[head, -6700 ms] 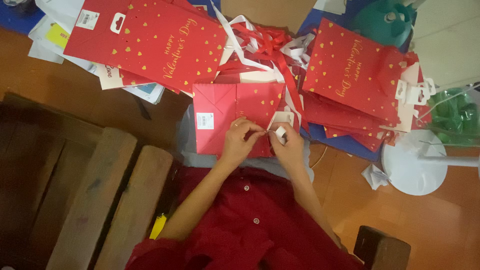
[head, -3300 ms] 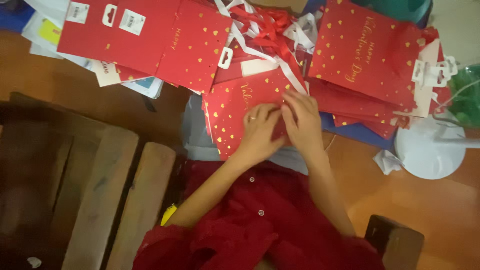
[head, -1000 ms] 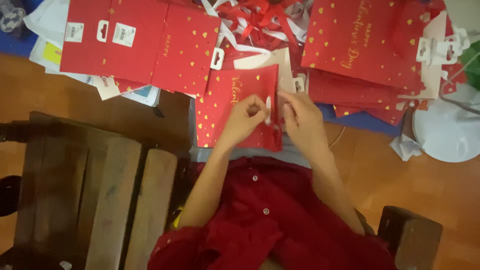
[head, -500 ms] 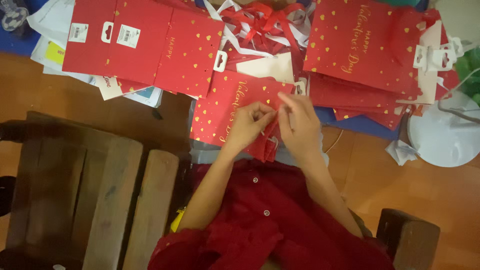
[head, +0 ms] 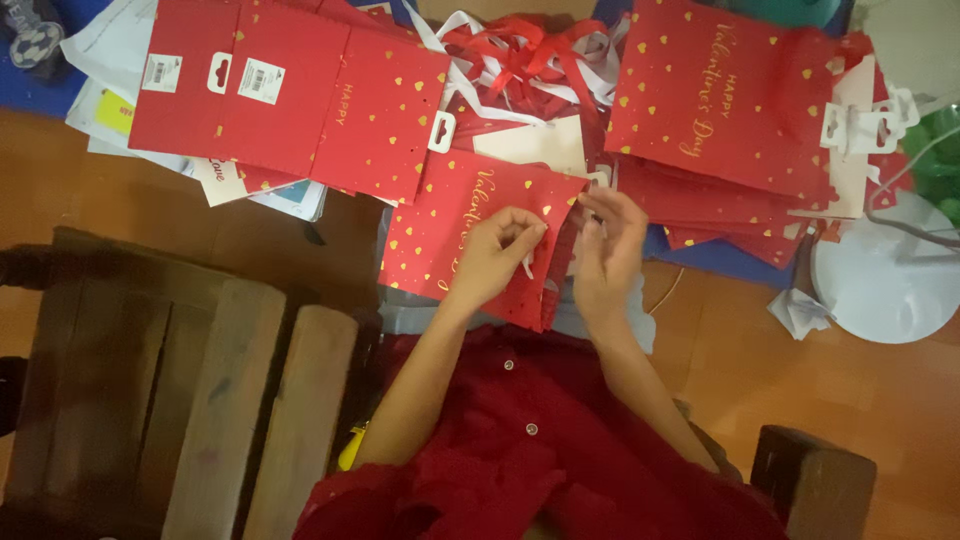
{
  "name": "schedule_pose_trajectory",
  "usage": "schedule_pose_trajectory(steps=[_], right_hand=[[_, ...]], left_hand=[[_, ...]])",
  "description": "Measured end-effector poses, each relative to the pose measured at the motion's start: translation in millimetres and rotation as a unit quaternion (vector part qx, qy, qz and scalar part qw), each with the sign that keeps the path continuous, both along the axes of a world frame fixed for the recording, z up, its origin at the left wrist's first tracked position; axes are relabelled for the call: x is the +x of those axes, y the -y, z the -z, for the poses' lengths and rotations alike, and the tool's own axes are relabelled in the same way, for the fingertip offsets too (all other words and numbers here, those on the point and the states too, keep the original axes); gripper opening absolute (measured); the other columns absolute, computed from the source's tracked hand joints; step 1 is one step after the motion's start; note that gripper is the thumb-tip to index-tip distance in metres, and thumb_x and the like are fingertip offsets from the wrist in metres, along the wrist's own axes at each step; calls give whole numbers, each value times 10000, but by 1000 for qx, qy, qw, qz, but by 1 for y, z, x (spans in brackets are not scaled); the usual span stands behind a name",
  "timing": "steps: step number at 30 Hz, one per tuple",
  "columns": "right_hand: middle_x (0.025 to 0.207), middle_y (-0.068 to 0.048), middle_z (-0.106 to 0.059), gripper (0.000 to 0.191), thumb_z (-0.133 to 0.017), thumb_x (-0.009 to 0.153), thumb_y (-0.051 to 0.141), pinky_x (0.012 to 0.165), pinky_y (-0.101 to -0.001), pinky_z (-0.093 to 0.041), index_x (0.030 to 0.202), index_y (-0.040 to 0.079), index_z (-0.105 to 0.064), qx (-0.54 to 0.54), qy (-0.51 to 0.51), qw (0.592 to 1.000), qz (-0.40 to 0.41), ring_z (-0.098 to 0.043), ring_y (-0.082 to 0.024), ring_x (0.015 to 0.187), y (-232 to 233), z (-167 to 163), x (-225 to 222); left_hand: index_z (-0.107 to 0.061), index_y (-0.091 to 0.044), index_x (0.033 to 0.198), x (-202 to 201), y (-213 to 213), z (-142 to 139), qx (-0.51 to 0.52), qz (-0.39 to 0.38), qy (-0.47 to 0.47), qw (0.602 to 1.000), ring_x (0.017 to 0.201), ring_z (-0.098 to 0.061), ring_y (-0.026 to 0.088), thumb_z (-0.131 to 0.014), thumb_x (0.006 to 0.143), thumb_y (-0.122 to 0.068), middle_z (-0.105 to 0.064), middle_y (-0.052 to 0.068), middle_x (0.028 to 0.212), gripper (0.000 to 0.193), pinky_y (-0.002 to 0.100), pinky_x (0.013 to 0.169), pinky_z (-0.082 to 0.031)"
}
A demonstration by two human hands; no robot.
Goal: The person assembles red Valentine's Day gift bags by inserting white ribbon handles through the bag's handle slots and tying them into knots. The person works on multiple bags one at a time, placing each completed bag aside.
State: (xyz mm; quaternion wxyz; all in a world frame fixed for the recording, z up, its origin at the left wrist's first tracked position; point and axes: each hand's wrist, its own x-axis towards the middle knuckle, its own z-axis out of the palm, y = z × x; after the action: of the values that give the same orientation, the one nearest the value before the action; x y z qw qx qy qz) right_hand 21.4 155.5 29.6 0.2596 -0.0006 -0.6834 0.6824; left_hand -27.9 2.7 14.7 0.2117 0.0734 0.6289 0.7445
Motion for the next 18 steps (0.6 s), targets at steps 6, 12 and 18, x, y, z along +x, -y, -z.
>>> schedule_pose_trajectory(steps=[6, 12, 18], right_hand=[[1420, -183, -627, 430, -546, 1062, -36, 1149, -369, -509, 1480, 26, -465, 96, 97, 990, -26, -633, -229, 1332, 3, 6, 4], [1296, -146, -682, 605, -637, 971, -34, 1118, -331, -436, 1484, 19, -322, 67, 93, 993, -38, -621, -201, 1265, 2, 2, -3], [1204, -78, -666, 304, -593, 974, -93, 1022, -285, -502, 1243, 13, -499, -22, 139, 986, -91, -646, -164, 1202, 0, 18, -7]], left_hand=[[-665, -16, 1064, 5, -1, -10, 46, 12, -23, 999, 675, -576, 44, -647, 1025, -164, -633, -27, 796, 154, 236, 597, -528], [-671, -18, 1071, 5, 2, -13, 81, 21, -16, 996, 724, -584, 54, -661, 1031, -147, -661, -4, 873, 135, 246, 637, -546], [-646, -29, 1028, 2, 5, -4, 96, 25, 14, 995, 818, -583, 74, -653, 1014, -128, -632, 10, 967, 101, 265, 663, -546]])
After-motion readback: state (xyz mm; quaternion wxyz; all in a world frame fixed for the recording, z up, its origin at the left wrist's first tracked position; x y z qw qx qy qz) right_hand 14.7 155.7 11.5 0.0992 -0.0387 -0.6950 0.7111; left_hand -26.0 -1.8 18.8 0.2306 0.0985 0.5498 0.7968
